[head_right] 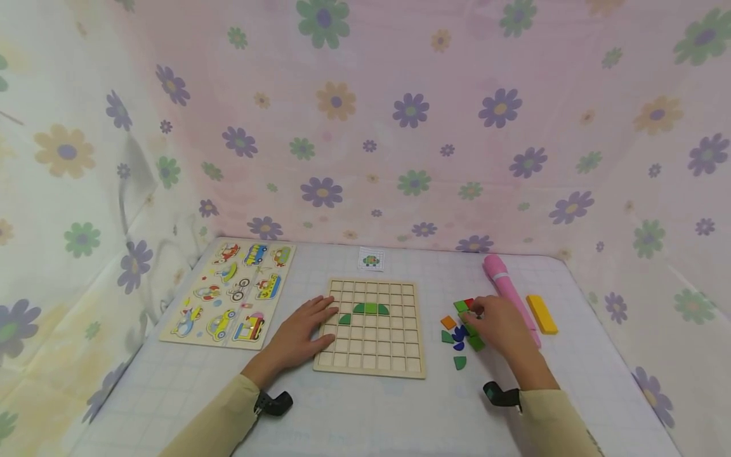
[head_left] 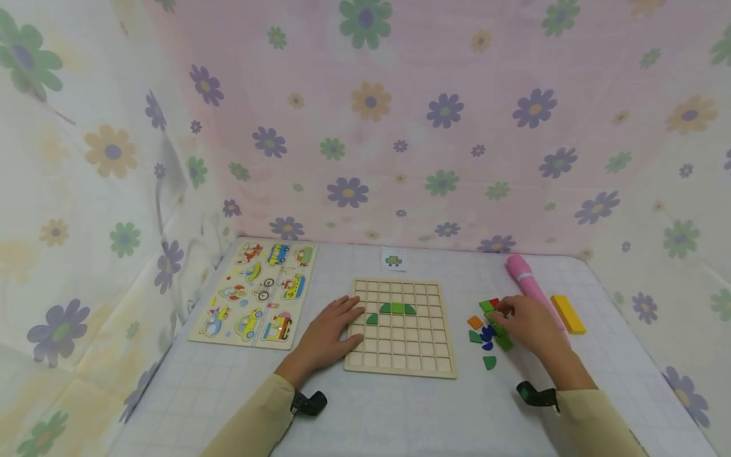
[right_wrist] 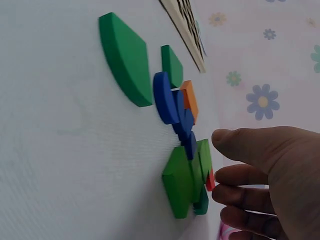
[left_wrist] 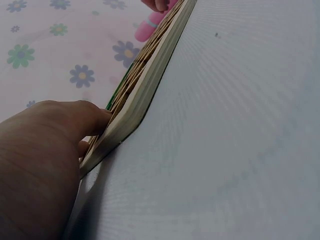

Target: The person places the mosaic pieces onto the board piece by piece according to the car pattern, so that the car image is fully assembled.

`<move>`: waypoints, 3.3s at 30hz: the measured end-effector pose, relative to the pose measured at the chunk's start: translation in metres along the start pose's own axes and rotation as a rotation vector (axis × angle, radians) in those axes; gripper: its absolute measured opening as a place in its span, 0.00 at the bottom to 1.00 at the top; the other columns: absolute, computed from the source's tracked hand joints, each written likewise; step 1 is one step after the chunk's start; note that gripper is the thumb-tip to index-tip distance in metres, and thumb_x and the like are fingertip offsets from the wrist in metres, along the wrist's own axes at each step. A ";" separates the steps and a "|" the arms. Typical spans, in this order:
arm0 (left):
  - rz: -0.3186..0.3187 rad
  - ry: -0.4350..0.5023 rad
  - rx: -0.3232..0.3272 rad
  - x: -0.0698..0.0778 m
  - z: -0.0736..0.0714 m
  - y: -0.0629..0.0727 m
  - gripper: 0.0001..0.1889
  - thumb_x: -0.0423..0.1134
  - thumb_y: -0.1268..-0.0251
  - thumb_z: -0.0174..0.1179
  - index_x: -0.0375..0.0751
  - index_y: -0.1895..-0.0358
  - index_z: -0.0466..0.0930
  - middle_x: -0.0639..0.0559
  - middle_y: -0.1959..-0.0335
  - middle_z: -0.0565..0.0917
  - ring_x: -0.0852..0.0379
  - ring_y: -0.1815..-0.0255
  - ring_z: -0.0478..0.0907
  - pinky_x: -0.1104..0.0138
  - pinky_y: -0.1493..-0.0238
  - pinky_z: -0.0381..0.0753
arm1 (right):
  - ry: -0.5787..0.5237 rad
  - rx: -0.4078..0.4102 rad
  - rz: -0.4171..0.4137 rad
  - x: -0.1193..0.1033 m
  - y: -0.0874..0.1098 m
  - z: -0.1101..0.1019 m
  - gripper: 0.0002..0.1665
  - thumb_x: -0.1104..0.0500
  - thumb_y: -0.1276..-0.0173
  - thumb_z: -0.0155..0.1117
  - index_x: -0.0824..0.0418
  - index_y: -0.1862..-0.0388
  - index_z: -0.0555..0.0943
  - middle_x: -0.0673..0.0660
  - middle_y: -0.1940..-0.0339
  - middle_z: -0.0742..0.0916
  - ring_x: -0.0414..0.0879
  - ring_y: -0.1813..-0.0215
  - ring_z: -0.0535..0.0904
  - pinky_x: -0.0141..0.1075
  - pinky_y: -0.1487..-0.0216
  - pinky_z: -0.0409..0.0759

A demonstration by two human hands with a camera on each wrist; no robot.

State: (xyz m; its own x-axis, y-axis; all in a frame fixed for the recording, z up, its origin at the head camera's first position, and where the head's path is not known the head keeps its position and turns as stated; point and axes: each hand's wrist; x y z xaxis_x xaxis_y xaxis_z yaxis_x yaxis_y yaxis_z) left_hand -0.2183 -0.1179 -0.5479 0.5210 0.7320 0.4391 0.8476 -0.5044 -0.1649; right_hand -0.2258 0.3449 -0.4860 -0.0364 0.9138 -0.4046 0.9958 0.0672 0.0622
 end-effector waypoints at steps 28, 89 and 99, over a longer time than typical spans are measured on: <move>-0.005 0.016 -0.005 0.003 -0.002 0.000 0.34 0.57 0.20 0.61 0.49 0.18 0.71 0.53 0.13 0.63 0.48 0.12 0.52 0.50 0.15 0.55 | 0.042 0.050 -0.123 0.001 -0.003 0.013 0.22 0.54 0.30 0.80 0.65 0.44 0.90 0.55 0.58 0.89 0.52 0.57 0.78 0.45 0.56 0.86; 0.016 0.019 0.016 0.002 -0.003 0.001 0.34 0.57 0.21 0.62 0.48 0.19 0.73 0.52 0.14 0.65 0.47 0.12 0.55 0.48 0.15 0.57 | -0.034 0.252 -0.550 -0.107 -0.005 0.019 0.12 0.65 0.36 0.82 0.58 0.54 0.92 0.51 0.59 0.87 0.49 0.55 0.80 0.46 0.58 0.86; 0.017 0.046 0.015 0.005 -0.006 0.002 0.33 0.55 0.21 0.62 0.46 0.19 0.73 0.50 0.14 0.65 0.45 0.12 0.54 0.47 0.15 0.57 | -0.056 0.195 -0.499 -0.124 -0.007 0.024 0.13 0.62 0.35 0.83 0.57 0.53 0.91 0.51 0.56 0.87 0.50 0.50 0.83 0.48 0.51 0.89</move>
State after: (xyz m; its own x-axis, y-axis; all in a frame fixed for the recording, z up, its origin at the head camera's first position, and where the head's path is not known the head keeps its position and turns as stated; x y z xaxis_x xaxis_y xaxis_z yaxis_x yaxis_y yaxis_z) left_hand -0.2152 -0.1181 -0.5409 0.5304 0.7013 0.4762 0.8402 -0.5095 -0.1855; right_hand -0.2264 0.2217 -0.4584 -0.5095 0.7671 -0.3898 0.8562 0.4070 -0.3182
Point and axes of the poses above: each hand's wrist, its own y-axis away from the middle knuckle, its own z-axis out of the palm, x = y × z
